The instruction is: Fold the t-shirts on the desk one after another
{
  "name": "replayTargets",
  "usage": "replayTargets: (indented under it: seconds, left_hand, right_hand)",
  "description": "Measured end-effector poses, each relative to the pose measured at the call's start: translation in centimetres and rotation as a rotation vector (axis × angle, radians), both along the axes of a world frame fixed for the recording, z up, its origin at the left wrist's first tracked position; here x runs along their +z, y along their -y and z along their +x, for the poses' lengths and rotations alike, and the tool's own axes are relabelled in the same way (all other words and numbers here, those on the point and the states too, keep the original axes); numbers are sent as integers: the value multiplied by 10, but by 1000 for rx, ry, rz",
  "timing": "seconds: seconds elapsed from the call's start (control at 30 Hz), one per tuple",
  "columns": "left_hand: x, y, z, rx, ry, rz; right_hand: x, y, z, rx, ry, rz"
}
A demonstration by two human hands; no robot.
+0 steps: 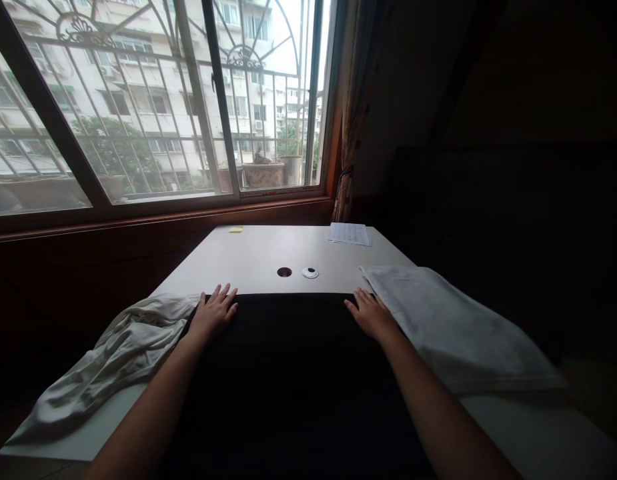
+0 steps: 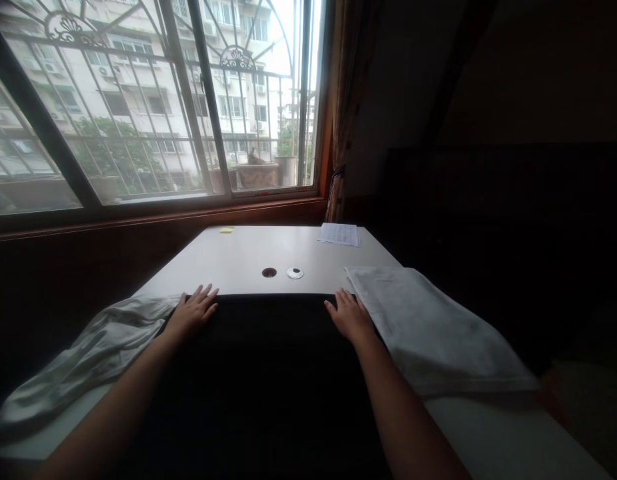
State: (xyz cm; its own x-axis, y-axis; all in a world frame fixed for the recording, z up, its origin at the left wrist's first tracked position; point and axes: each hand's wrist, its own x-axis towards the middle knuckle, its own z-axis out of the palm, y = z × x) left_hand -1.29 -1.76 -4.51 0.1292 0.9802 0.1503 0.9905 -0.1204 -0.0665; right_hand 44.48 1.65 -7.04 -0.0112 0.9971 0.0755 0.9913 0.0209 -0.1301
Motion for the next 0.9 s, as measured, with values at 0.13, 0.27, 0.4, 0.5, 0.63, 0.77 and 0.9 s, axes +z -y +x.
replayTargets:
  seconds: [0.13,0.27,0.4,0.5,0.63,0.77,0.9]
  left_hand:
    - [7,18,45,-187,13,0]
    - [1,46,96,-400,66,-115]
    - [-3,61,111,-386,104,-154]
    - [-2,62,109,-373,120,-144]
    - [-6,60,106,-382,139,-112]
    - [-14,58,104,-404,161,-69]
    - [-15,58,103,-400,152,-70]
  right_hand:
    - [-2,0,-1,1,19,17]
    - [-5,-1,1,15,39,35]
    - [2,1,0,15,77,58]
    - [15,11,-22,48,119,109]
    - [23,42,-83,307,39,111]
    - [17,70,-126,527,-58,3]
    - [19,72,-108,502,-46,-34]
